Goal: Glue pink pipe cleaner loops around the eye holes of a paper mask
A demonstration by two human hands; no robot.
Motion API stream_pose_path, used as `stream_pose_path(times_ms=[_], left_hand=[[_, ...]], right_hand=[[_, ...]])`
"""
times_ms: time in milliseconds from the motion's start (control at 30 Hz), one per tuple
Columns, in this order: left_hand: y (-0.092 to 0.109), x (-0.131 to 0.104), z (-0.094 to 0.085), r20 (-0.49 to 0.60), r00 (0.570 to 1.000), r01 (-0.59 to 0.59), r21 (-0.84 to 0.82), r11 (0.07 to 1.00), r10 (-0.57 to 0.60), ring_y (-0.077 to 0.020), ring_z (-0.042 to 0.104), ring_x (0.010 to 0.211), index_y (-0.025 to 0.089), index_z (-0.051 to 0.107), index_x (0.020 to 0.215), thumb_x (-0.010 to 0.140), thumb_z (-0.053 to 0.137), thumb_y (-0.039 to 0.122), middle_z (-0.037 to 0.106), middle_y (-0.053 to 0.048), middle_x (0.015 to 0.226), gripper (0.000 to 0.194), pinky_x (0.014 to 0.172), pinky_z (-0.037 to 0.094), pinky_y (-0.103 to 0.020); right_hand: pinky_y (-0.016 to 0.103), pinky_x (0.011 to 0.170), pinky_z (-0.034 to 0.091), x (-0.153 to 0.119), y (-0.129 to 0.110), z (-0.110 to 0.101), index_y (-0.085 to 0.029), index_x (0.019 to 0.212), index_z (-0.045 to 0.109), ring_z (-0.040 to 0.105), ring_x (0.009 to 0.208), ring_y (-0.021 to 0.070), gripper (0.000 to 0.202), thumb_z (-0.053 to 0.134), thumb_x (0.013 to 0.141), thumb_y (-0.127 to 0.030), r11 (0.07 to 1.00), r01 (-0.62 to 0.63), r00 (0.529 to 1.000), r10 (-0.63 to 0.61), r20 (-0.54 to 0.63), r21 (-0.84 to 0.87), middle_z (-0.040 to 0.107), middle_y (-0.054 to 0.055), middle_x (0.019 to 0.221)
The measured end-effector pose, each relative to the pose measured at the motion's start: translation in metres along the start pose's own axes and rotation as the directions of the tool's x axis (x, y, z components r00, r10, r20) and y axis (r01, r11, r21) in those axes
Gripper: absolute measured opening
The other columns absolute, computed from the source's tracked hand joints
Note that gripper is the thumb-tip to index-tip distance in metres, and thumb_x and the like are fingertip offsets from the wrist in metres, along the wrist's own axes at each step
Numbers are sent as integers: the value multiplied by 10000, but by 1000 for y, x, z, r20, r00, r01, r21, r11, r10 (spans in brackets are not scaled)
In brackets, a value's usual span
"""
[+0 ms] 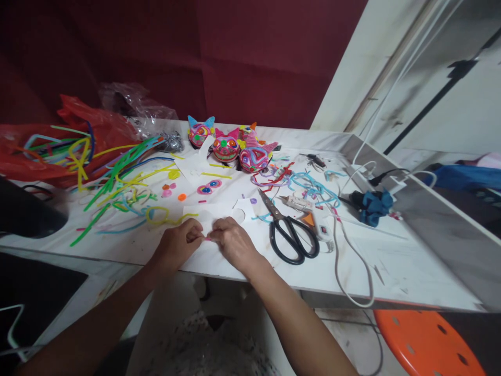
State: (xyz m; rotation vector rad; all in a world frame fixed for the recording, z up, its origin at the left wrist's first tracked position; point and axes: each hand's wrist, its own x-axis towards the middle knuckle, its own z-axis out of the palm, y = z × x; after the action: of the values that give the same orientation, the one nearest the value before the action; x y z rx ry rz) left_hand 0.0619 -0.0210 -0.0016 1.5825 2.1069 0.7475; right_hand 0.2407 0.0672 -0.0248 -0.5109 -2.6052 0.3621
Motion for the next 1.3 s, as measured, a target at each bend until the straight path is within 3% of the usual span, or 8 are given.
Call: stream_pose_path(times_ms=[100, 167, 300, 400, 500, 700, 867, 1300], left_hand=[[-14, 0, -3, 8, 988, -151, 7, 988, 151, -231, 792, 895, 258, 724, 1008, 877, 674, 123, 818, 2, 941, 195, 814, 589, -311], [-25, 2, -6, -4, 941, -338, 73, 938, 339, -219, 777, 907, 245, 757, 993, 904, 655, 119, 804, -17, 981, 185, 823, 593, -302], [-38, 8, -12, 17, 750, -644, 249, 723, 662, -190, 749, 911, 216, 784, 985, 983, 608, 93, 767, -32, 978, 215, 813, 587, -280], [-40, 13, -15, 66, 626, -744, 351, 569, 777, -176, 727, 878, 197, 777, 933, 1010, 616, 83, 752, -32, 934, 212, 765, 568, -260], [-41, 18, -17, 96, 548, -801, 348, 488, 831, -160, 713, 849, 191, 779, 937, 1022, 625, 76, 750, -28, 909, 210, 732, 550, -243], [-50, 23, -15, 33, 471, -859, 245, 450, 882, -142, 713, 837, 178, 787, 1053, 1073, 581, 102, 766, -40, 929, 221, 733, 565, -230], [-56, 25, -13, 19, 393, -885, 278, 373, 919, -142, 706, 827, 182, 775, 1096, 1098, 564, 134, 762, -45, 920, 216, 727, 569, -240], [-55, 27, -17, 97, 292, -929, 266, 258, 951, -180, 720, 902, 156, 730, 1213, 1120, 474, 101, 818, -93, 1109, 278, 823, 595, -317]], right_hand=[[292, 911, 576, -1, 2, 2, -286, 1027, 884, 709, 1007, 202, 303, 666, 1021, -76, 1000, 12, 999, -12, -41, 17, 784, 55, 1058], [295, 895, 585, -1, 3, 4, -293, 1026, 887, 714, 992, 204, 300, 689, 1005, -69, 999, 26, 997, -24, -70, 27, 786, 54, 1043], [304, 868, 600, -2, 5, 6, -295, 1034, 890, 721, 959, 209, 302, 723, 974, -51, 997, 59, 991, -54, -123, 42, 785, 51, 1001], [305, 853, 610, -2, 5, 7, -270, 1023, 892, 727, 952, 214, 284, 737, 958, -42, 996, 77, 985, -69, -158, 47, 787, 60, 992], [305, 853, 619, -3, 6, 8, -257, 1017, 891, 734, 952, 216, 273, 743, 951, -37, 995, 90, 980, -80, -181, 50, 790, 63, 985], [337, 878, 632, -5, 6, 11, -247, 1052, 881, 738, 973, 230, 249, 729, 972, -66, 995, 84, 977, -73, -201, 49, 798, 80, 1038], [349, 872, 630, -7, 5, 10, -244, 1083, 872, 719, 975, 239, 252, 702, 993, -82, 995, 83, 977, -71, -202, 54, 789, 87, 1056], [367, 863, 625, -8, 3, 8, -237, 1090, 861, 680, 953, 246, 262, 645, 1032, -102, 992, 94, 976, -75, -206, 83, 764, 99, 1041]])
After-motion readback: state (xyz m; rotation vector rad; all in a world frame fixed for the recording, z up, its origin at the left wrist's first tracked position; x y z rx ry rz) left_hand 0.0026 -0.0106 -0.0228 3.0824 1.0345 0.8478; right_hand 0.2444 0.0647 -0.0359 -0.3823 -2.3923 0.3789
